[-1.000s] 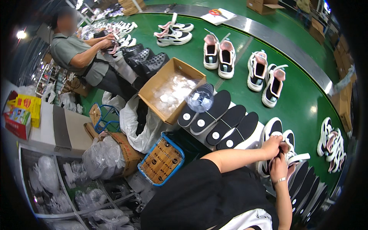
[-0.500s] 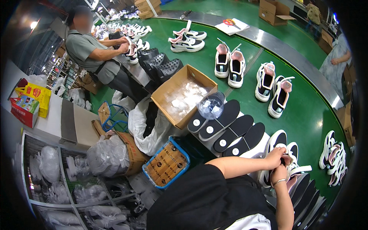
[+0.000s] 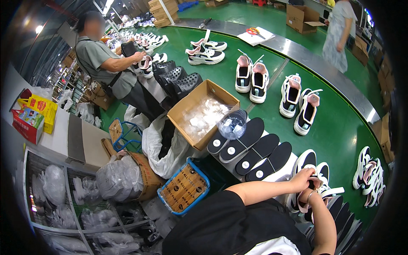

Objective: The person inserts insoles and various padding components into sneakers, positioning them inside the shoes and pressing them down to ensure a proper fit.

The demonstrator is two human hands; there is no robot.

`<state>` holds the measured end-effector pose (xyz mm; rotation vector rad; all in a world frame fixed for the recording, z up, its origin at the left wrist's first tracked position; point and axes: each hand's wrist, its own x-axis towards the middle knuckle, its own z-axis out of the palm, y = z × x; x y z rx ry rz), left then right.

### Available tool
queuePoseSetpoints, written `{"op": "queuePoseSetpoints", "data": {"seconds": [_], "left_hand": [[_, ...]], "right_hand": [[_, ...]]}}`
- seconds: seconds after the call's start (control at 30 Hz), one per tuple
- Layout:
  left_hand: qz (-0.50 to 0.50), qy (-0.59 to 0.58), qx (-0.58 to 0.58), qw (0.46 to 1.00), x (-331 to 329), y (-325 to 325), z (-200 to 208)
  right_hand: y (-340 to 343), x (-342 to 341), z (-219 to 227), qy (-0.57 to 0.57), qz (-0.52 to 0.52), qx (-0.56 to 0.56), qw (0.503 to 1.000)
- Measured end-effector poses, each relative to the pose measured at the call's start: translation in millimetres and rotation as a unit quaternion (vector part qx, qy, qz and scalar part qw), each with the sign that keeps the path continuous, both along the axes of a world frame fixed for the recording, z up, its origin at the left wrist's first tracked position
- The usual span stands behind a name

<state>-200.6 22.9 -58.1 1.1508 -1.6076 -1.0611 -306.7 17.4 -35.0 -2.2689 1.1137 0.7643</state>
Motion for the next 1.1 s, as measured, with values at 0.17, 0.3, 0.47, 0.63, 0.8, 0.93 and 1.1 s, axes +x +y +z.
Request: {"op": "queuePoseSetpoints", "data": {"seconds": [0.17,0.3,0.47,0.63,0.8,0.93,1.1], "left_hand": [[-0.053,0.012,0.049,0.997,-0.2,-3.2,15.6],[-0.056,0.178,0.121,0.975,6.9,-8.9,-19.7],[-0.095,0.106,0.074,0.987,18.0,-17.6,-17.6],[-0.105,-0.001,0.021,0.994,17.6,-23.5,-24.0],[-0.102,0.007,0.02,0.995,25.0,-20.4,-11.8],[-0.132,0.053,0.137,0.98,36.1,-15.9,43.3],[-0.049,0.122,0.345,0.929,35.7,-24.6,45.8]], "right_hand": [[8.3,8.2,-5.3,0.012,-0.133,-0.112,0.985],[18.9,12.1,5.0,0.091,-0.093,-0.056,0.99],[11.5,31.2,68.0,0.084,-0.068,0.068,0.992],[45.1,13.6,59.3,0.043,-0.162,0.081,0.983],[40.0,9.6,43.6,0.042,-0.117,0.116,0.985],[39.9,5.4,55.5,-0.005,-0.156,0.108,0.982],[26.0,7.9,60.7,-0.149,-0.154,-0.321,0.923]]}}
